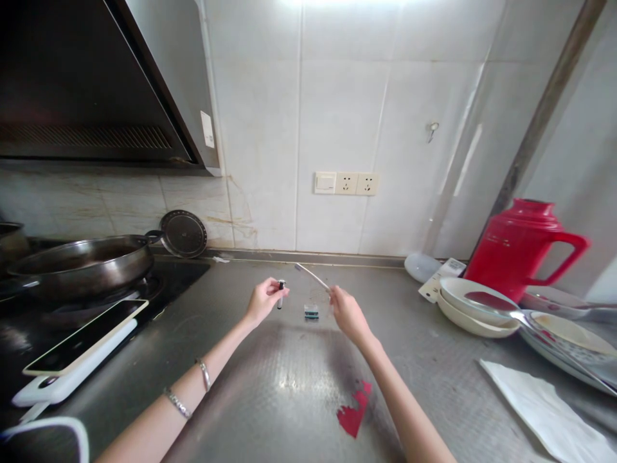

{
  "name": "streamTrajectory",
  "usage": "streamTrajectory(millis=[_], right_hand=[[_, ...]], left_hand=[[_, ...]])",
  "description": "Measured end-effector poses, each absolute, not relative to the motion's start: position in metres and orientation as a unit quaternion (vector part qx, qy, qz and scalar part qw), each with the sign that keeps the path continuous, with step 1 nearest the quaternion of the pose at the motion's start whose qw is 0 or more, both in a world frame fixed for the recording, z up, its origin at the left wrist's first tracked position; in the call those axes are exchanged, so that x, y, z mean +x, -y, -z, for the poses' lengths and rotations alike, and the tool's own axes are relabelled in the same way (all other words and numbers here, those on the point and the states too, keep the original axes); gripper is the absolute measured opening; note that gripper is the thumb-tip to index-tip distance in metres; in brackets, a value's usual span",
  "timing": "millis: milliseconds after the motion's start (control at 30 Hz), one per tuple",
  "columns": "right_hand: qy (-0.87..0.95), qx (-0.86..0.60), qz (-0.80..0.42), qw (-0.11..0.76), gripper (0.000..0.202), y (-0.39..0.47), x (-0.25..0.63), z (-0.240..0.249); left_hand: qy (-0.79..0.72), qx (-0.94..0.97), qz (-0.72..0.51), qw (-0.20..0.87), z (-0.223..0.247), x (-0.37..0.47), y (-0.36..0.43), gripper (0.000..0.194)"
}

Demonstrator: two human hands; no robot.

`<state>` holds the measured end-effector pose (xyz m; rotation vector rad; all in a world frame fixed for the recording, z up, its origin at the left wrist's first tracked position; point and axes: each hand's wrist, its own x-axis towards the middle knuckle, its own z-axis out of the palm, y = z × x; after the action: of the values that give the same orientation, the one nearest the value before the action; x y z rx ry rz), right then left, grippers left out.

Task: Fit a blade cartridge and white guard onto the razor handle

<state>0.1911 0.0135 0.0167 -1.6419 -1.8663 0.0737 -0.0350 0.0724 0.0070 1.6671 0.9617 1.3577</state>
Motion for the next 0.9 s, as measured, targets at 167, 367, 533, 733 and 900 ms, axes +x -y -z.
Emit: streamTrajectory(millis=[167,367,533,733,900], right_hand=[[0.716,-0.563,-0.031,0.411,0.043,-0.013,0.212,-0.021],[0.73,-0.553,-0.015,0.402,0.048,-0.002,0.19,-0.029],[0.72,-0.569,0.029,0.395,0.048,-0.003,0.189,-0.027],[0.714,-0.56,0.051,0.417,0.047,-0.006,0.195,-0.023],[0.722,-0.543,0.064,0.423,0.041,-0.006,0.193,-0.022]], left_hand=[[-0.367,0.677,-0.517,0.374,-0.003,-0.035,-0.073,0.016],[-0.357,0.688,-0.498,0.388,-0.002,-0.032,-0.069,0.018],[-0.351,0.688,-0.487,0.408,-0.005,-0.028,-0.063,0.018],[-0.341,0.684,-0.49,0.421,-0.008,-0.025,-0.058,0.019],[-0.33,0.693,-0.489,0.415,-0.005,-0.025,-0.059,0.021]])
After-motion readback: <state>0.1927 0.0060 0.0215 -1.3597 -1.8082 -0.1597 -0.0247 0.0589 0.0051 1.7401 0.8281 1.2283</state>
